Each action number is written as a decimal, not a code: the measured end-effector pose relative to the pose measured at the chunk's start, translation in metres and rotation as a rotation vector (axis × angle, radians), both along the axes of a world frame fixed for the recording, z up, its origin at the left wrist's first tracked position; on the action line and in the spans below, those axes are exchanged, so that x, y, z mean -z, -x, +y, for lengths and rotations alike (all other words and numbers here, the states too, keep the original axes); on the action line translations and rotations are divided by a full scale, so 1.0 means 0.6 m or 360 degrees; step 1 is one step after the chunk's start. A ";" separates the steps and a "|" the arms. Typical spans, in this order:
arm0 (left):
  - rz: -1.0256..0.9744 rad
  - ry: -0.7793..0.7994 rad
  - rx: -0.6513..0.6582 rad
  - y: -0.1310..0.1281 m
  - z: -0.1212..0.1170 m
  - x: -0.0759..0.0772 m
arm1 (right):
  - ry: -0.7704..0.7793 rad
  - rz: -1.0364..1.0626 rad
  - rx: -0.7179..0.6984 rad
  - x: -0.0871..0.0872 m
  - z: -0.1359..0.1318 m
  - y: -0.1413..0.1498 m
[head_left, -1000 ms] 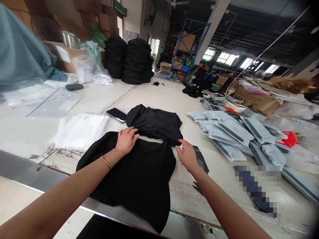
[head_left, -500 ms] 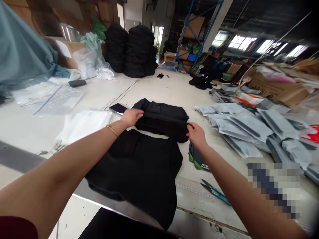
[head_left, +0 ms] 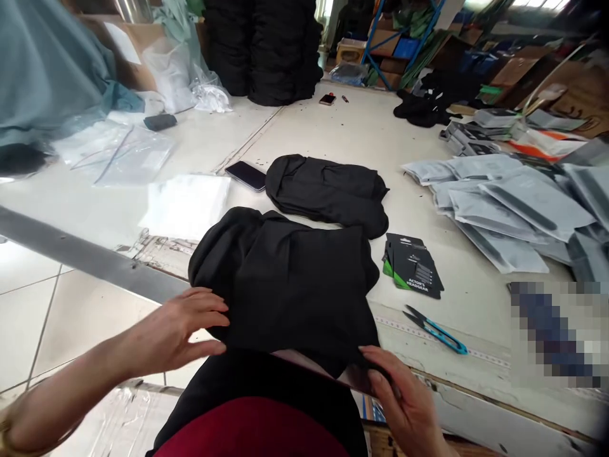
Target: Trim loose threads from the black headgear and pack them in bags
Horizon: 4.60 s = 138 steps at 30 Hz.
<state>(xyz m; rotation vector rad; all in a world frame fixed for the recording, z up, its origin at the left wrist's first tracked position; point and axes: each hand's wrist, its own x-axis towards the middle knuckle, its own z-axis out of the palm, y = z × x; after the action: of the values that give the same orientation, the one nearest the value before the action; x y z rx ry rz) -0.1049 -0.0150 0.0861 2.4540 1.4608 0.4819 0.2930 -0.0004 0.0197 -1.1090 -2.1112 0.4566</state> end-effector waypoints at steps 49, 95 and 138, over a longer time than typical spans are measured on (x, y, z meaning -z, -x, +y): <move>-0.1469 0.0761 -0.0349 -0.077 0.264 0.089 | -0.0353 0.0125 0.0157 0.035 0.262 0.272; -0.1694 0.1038 -0.0351 -0.078 0.271 0.082 | 0.1066 0.0480 -0.0305 -0.057 0.167 0.285; 0.0071 0.0316 -0.0182 -0.315 0.253 0.081 | 0.0664 -0.0568 0.0777 0.002 0.064 0.062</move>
<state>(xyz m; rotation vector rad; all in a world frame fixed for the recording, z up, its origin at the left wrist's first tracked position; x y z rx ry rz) 0.0840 0.1366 0.0376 2.2502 1.5911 0.2897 0.2557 0.0380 0.0185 -2.0119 -1.9755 0.4991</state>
